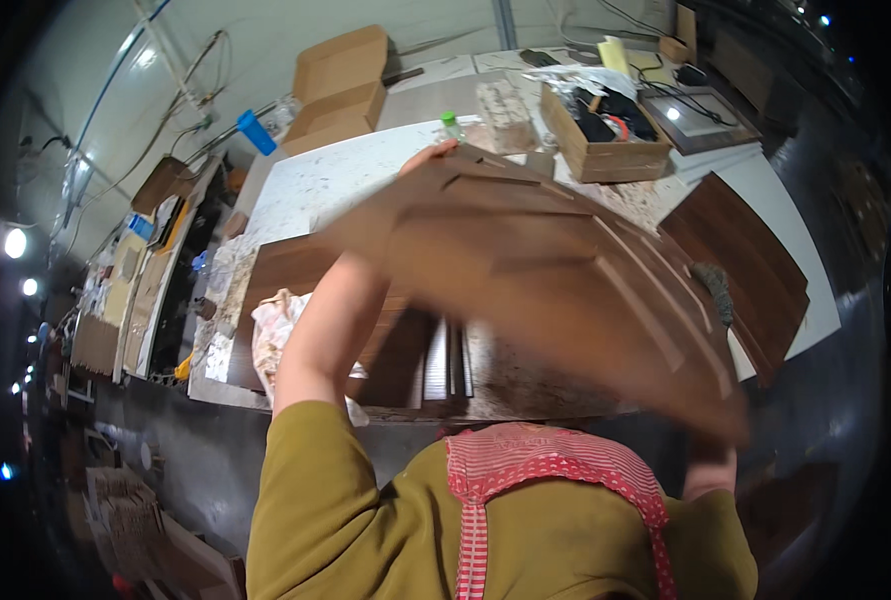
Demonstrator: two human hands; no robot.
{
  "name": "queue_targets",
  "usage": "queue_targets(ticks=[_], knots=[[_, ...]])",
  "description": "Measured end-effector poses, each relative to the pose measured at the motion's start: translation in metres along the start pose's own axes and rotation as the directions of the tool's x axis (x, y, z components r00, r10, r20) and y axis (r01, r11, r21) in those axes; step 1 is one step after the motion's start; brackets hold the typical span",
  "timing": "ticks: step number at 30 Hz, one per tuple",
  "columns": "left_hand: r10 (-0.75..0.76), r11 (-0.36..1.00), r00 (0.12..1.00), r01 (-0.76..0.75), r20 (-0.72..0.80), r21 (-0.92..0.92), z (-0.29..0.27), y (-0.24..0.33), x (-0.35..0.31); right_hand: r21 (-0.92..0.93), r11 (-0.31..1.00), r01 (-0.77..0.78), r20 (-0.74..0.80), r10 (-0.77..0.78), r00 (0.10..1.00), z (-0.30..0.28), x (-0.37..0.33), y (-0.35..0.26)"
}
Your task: The person wipes wooden panels with a cloth by hand, pouring liquid from a bottle onto the cloth and rubbing the surfaces of each panel.
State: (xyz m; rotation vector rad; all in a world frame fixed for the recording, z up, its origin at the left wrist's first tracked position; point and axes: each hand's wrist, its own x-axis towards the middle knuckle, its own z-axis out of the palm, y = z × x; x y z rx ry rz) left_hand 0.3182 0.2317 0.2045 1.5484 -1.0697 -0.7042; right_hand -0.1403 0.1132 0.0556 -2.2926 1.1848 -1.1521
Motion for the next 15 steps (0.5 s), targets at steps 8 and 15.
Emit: queue_targets(ticks=[8, 15], knots=[[-0.214, 0.756, 0.976, 0.197, 0.049, -0.624, -0.077, 0.003, -0.106, 0.056, 0.950, 0.306, -0.288, -0.278, 0.916, 0.024, 0.059, -0.084], [-0.217, 0.810, 0.962, 0.084, -0.164, -0.581, -0.116, -0.030, -0.153, 0.859, -0.067, -0.507, 0.510, 0.192, 0.839, 0.030, 0.000, -0.160]])
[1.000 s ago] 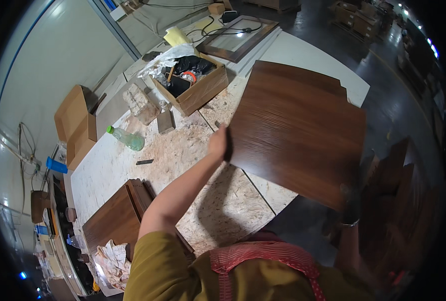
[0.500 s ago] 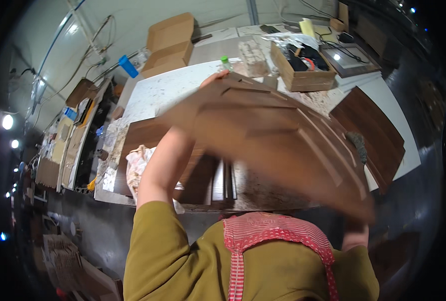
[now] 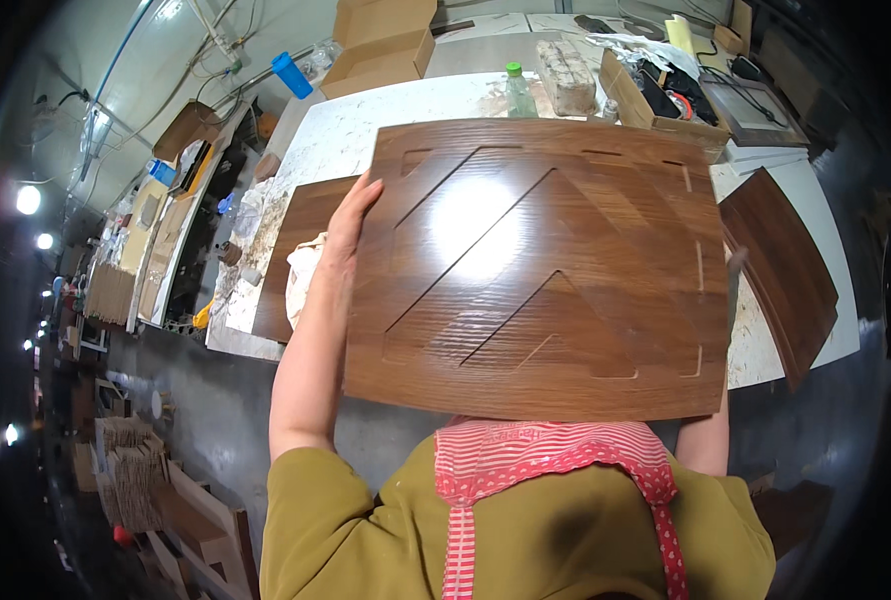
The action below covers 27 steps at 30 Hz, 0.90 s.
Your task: The person wipes wooden panels with a cloth by hand, pouring liquid from a bottle onto the cloth and rubbing the surfaces of each panel.
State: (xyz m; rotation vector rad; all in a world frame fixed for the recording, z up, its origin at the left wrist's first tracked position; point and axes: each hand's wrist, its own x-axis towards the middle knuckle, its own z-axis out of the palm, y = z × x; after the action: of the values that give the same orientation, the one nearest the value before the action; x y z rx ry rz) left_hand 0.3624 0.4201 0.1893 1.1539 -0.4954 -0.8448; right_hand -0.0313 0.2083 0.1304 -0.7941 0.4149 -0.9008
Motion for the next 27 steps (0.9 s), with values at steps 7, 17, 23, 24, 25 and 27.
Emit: queue_targets(ticks=[7, 17, 23, 24, 25, 27], knots=[[0.155, 0.777, 0.988, -0.114, -0.013, 0.620, -0.054, 0.010, -0.007, -0.078, 0.894, -0.441, -0.216, 0.417, 0.883, -0.034, -0.050, 0.026], [0.252, -0.195, 0.962, -0.056, 0.106, 0.979, -0.139, -0.030, -0.084, 0.066, 0.931, -0.360, -0.278, 0.363, 0.889, -0.016, -0.047, 0.029], [0.633, 0.091, 0.771, 0.018, -0.072, 0.996, -0.151, 0.078, -0.076, 0.112, 0.902, -0.418, -0.030, 0.423, 0.905, 0.038, -0.026, 0.046], [0.638, 0.266, 0.768, -0.155, -0.053, 0.952, -0.106, 0.077, -0.067, 0.071, 0.890, -0.450, -0.027, 0.453, 0.891, 0.035, -0.019, 0.056], [0.551, 0.237, 0.830, -0.257, 0.088, 0.937, -0.055, 0.070, -0.058, 0.032, 0.876, -0.481, -0.029, 0.482, 0.876, 0.032, -0.013, 0.062], [0.264, 0.375, 0.944, -0.289, 0.197, 0.881, 0.036, 0.026, -0.056, 0.015, 0.871, -0.490, 0.036, 0.490, 0.871, 0.048, 0.001, 0.075]])
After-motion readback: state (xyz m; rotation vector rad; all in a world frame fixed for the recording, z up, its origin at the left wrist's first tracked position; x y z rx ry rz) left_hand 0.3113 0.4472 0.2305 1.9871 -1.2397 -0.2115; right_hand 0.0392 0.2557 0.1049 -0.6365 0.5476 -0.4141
